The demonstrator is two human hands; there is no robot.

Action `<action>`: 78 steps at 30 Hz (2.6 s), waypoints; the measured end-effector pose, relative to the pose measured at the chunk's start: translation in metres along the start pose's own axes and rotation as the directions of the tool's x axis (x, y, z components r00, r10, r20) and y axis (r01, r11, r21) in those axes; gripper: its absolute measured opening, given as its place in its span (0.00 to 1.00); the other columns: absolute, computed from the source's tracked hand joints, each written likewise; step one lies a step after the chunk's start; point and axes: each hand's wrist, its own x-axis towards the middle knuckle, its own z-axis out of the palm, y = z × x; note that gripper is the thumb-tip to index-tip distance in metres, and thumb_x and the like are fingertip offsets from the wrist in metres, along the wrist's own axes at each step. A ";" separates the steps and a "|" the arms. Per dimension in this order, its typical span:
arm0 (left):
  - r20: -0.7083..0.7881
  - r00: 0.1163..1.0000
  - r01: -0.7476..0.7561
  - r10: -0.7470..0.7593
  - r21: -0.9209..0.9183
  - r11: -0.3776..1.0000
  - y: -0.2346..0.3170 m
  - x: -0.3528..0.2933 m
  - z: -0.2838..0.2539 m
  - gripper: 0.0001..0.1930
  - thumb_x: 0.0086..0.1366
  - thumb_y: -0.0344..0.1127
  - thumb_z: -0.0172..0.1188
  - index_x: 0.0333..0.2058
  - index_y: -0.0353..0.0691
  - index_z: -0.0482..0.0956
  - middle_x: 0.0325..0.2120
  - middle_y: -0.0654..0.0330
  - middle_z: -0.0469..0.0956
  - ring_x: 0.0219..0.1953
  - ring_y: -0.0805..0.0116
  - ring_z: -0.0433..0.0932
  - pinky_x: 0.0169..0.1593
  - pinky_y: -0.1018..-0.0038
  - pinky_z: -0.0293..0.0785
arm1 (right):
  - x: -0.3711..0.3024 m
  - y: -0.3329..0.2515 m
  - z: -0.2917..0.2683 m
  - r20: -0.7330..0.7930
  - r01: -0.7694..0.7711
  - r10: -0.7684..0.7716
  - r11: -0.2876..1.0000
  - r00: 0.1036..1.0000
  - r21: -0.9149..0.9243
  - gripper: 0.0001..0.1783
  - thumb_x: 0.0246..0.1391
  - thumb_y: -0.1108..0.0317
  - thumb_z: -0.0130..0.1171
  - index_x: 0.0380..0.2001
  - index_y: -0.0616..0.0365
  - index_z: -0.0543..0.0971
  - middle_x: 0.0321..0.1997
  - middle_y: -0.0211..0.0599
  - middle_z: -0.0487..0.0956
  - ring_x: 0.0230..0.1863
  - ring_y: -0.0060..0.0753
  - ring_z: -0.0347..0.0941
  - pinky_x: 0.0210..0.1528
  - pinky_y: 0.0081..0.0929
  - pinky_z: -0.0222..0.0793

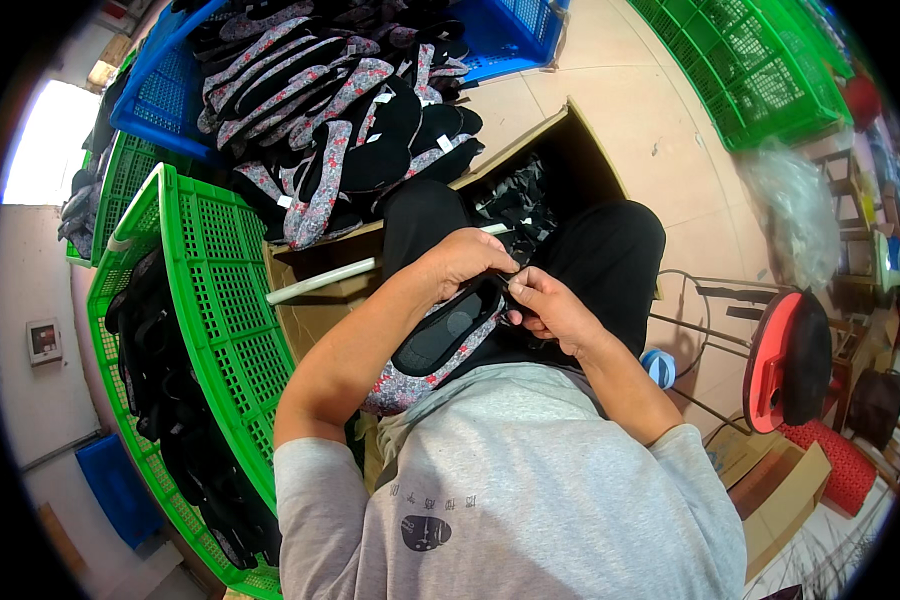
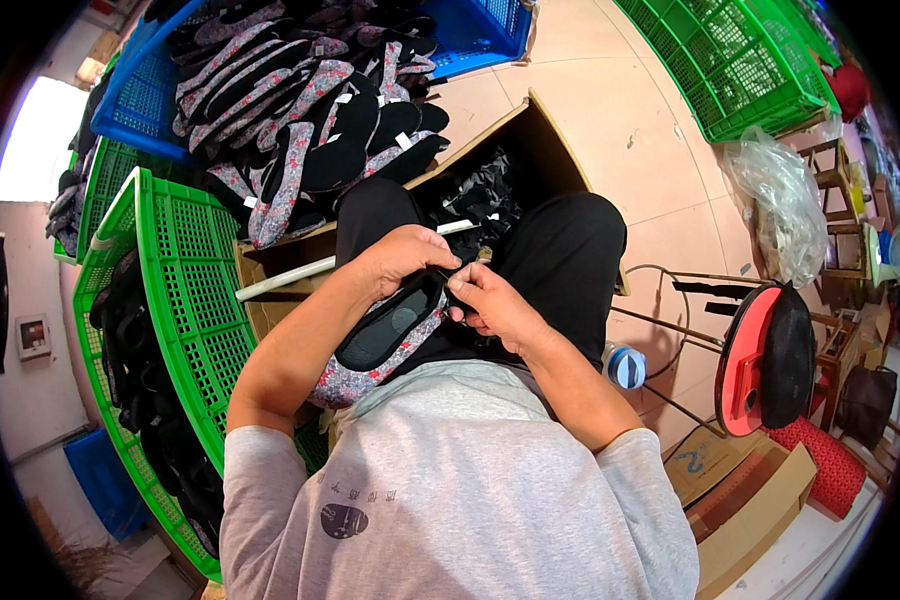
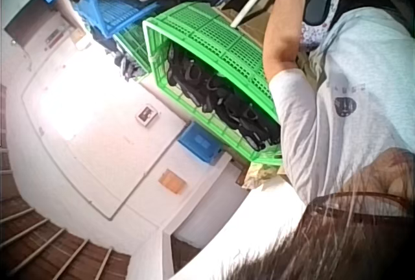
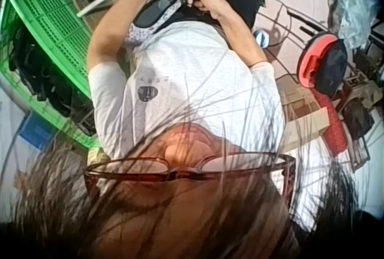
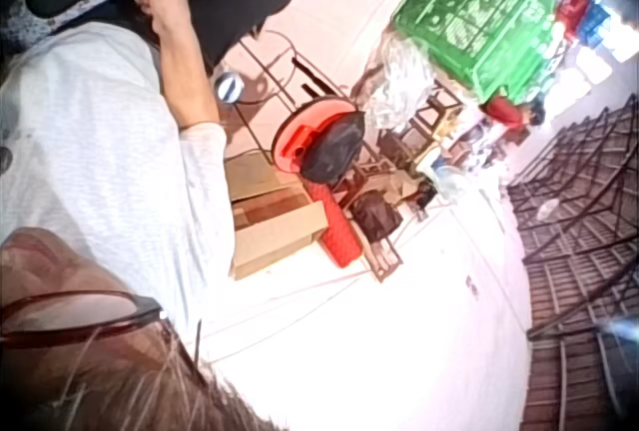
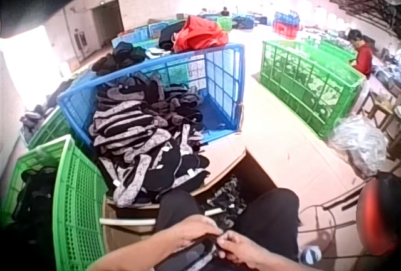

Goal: The person sits on the floor and uses scissors to trim excess fabric from the edges of black slipper uppers. They handle the items one at a time, picking them from a blue crate, cutting the edges, and placing the finished pieces into a green crate.

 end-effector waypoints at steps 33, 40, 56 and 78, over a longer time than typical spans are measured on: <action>-0.197 0.972 -0.169 0.127 -0.210 0.963 0.006 -0.064 0.007 0.15 0.67 0.33 0.62 0.50 0.35 0.77 0.40 0.62 0.80 0.42 0.79 0.78 0.44 0.80 0.76 | 0.000 0.031 -0.001 -0.006 0.268 -0.278 0.918 0.961 0.293 0.26 0.56 0.70 0.66 0.54 0.54 0.67 0.27 0.24 0.72 0.18 0.11 0.60 0.17 0.11 0.51; -0.014 0.995 -0.097 0.098 0.080 0.992 0.009 -0.062 0.007 0.12 0.65 0.34 0.65 0.43 0.31 0.81 0.35 0.61 0.81 0.35 0.78 0.78 0.40 0.81 0.75 | -0.003 0.032 -0.002 0.052 0.304 -0.334 0.903 0.941 0.302 0.27 0.55 0.69 0.67 0.55 0.52 0.66 0.27 0.22 0.72 0.17 0.10 0.57 0.17 0.11 0.51; -0.101 0.682 -0.432 0.725 0.743 0.510 0.022 -0.042 0.010 0.09 0.59 0.27 0.63 0.39 0.36 0.84 0.31 0.59 0.81 0.34 0.65 0.80 0.39 0.73 0.74 | -0.004 0.040 -0.008 0.094 0.276 -0.329 0.892 0.940 0.358 0.28 0.55 0.71 0.66 0.56 0.51 0.66 0.24 0.22 0.68 0.16 0.11 0.56 0.16 0.11 0.48; 0.023 0.759 -0.372 0.651 0.836 0.404 -0.005 -0.095 0.014 0.27 0.51 0.31 0.64 0.53 0.41 0.74 0.48 0.53 0.73 0.53 0.53 0.72 0.57 0.65 0.69 | 0.020 0.038 0.000 -0.088 0.255 -0.240 0.910 0.967 0.326 0.23 0.62 0.64 0.61 0.56 0.56 0.66 0.28 0.30 0.75 0.18 0.13 0.64 0.16 0.12 0.52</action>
